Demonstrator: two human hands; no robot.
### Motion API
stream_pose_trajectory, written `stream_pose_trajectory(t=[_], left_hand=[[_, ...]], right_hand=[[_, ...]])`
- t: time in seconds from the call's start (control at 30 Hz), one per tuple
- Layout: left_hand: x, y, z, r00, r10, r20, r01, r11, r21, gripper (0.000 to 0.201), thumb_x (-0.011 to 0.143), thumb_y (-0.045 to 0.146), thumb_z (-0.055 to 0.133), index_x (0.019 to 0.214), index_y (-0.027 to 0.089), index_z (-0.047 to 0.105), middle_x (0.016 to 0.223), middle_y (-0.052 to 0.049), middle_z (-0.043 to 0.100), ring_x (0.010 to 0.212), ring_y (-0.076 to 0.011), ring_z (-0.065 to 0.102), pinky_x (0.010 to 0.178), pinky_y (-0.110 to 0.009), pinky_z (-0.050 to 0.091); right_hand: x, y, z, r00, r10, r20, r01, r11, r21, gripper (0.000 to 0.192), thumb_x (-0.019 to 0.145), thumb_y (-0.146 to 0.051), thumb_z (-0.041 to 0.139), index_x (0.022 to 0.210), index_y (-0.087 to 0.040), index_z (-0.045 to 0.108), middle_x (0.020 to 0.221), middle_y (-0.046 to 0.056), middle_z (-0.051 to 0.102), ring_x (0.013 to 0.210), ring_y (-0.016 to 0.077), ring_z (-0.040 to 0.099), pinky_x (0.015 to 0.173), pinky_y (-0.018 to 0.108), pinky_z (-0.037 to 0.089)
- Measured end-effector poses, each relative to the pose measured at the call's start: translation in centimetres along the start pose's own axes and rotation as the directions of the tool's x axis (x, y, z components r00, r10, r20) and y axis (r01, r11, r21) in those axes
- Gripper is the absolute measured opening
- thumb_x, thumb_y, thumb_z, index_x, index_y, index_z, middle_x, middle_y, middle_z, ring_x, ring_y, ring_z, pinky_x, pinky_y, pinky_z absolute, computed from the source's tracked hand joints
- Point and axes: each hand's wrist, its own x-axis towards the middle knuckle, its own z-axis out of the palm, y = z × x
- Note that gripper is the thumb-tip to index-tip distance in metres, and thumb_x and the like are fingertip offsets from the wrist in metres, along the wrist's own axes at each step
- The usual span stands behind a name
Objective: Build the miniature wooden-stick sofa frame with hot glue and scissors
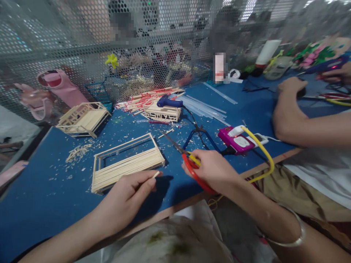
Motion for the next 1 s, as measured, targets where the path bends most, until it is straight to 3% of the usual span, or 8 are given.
stream_pose_trajectory(t=[0.3, 0.4, 0.53, 0.63, 0.73, 0.87, 0.93, 1.0], left_hand=[[-2.0, -1.3, -1.9, 0.995, 0.095, -0.035, -0.081, 0.955, 0.286, 0.042, 0.088, 0.015, 0.037, 0.127, 0.019, 0.051, 0.084, -0.007, 0.065, 0.070, -0.0162, 0.059, 0.067, -0.028, 0.049], [-1.9, -2.1, -3.3, 0.978, 0.132, -0.161, -0.076, 0.946, 0.315, 0.040, 0.089, 0.017, 0.040, 0.126, 0.021, 0.051, 0.086, -0.005, 0.069, 0.073, -0.0160, 0.063, 0.072, -0.028, 0.051], [-1.0, -2.8, -4.4, 0.930, 0.269, -0.250, -0.141, 0.890, 0.433, 0.042, 0.087, 0.014, 0.044, 0.128, 0.022, 0.050, 0.095, -0.005, 0.070, 0.082, -0.0159, 0.065, 0.073, -0.025, 0.051], [-0.6, -3.2, -4.6, 0.910, 0.337, -0.243, -0.178, 0.845, 0.504, 0.043, 0.086, 0.011, 0.044, 0.127, 0.025, 0.051, 0.101, -0.004, 0.069, 0.087, -0.0145, 0.065, 0.075, -0.023, 0.050], [-1.0, -3.6, -5.5, 0.881, 0.383, -0.278, -0.206, 0.838, 0.505, 0.038, 0.085, 0.012, 0.047, 0.119, 0.026, 0.058, 0.109, -0.005, 0.067, 0.097, -0.0160, 0.063, 0.083, -0.026, 0.049], [-2.7, -5.3, -8.2, 0.654, 0.282, -0.701, 0.023, 0.920, 0.392, 0.025, 0.083, 0.018, 0.052, 0.099, 0.027, 0.068, 0.106, -0.001, 0.066, 0.096, -0.0166, 0.061, 0.084, -0.028, 0.048], [-3.2, -6.9, -9.5, 0.516, -0.006, -0.857, 0.210, 0.971, 0.119, 0.019, 0.083, 0.023, 0.053, 0.091, 0.024, 0.070, 0.083, 0.000, 0.069, 0.077, -0.0131, 0.062, 0.073, -0.025, 0.050], [-3.4, -8.8, -10.3, 0.491, -0.340, -0.802, 0.331, 0.924, -0.189, 0.016, 0.079, 0.028, 0.059, 0.085, 0.019, 0.070, 0.067, 0.001, 0.067, 0.061, -0.0115, 0.060, 0.062, -0.024, 0.050]], right_hand=[[5.4, -1.2, -1.7, 0.995, 0.091, 0.035, -0.055, 0.819, -0.572, 0.039, 0.075, -0.052, 0.054, 0.066, -0.016, 0.066, 0.070, 0.016, 0.069, 0.067, 0.0287, 0.066, 0.051, 0.032, 0.042], [4.4, -3.0, -2.3, 0.989, -0.150, 0.004, 0.136, 0.878, -0.459, 0.033, 0.080, -0.048, 0.052, 0.086, -0.021, 0.069, 0.078, 0.010, 0.071, 0.074, 0.0261, 0.066, 0.059, 0.033, 0.046], [3.0, -6.4, -2.0, 0.782, -0.617, 0.092, 0.622, 0.783, -0.035, 0.026, 0.090, -0.031, 0.042, 0.096, -0.026, 0.067, 0.089, 0.003, 0.073, 0.080, 0.0174, 0.066, 0.068, 0.025, 0.046], [3.7, -7.6, -1.1, 0.706, -0.704, 0.079, 0.703, 0.710, 0.047, 0.032, 0.092, -0.024, 0.036, 0.089, -0.022, 0.067, 0.085, 0.003, 0.072, 0.076, 0.0158, 0.066, 0.066, 0.024, 0.044], [5.5, -7.3, -0.3, 0.743, -0.667, 0.060, 0.667, 0.745, 0.025, 0.031, 0.092, -0.029, 0.037, 0.084, -0.022, 0.067, 0.077, 0.002, 0.072, 0.069, 0.0155, 0.065, 0.062, 0.024, 0.044], [7.6, -5.6, 0.4, 0.868, -0.481, -0.120, 0.485, 0.875, -0.001, 0.023, 0.087, -0.031, 0.047, 0.081, -0.023, 0.068, 0.079, 0.002, 0.073, 0.072, 0.0165, 0.067, 0.064, 0.025, 0.047], [8.2, -4.9, 0.8, 0.879, -0.456, -0.138, 0.462, 0.887, 0.011, 0.022, 0.085, -0.031, 0.049, 0.078, -0.022, 0.068, 0.078, 0.003, 0.073, 0.073, 0.0170, 0.067, 0.066, 0.026, 0.048], [8.5, -4.3, 1.2, 0.862, -0.499, -0.091, 0.502, 0.865, 0.007, 0.023, 0.086, -0.032, 0.048, 0.076, -0.023, 0.067, 0.077, 0.003, 0.072, 0.072, 0.0165, 0.067, 0.064, 0.026, 0.048]])
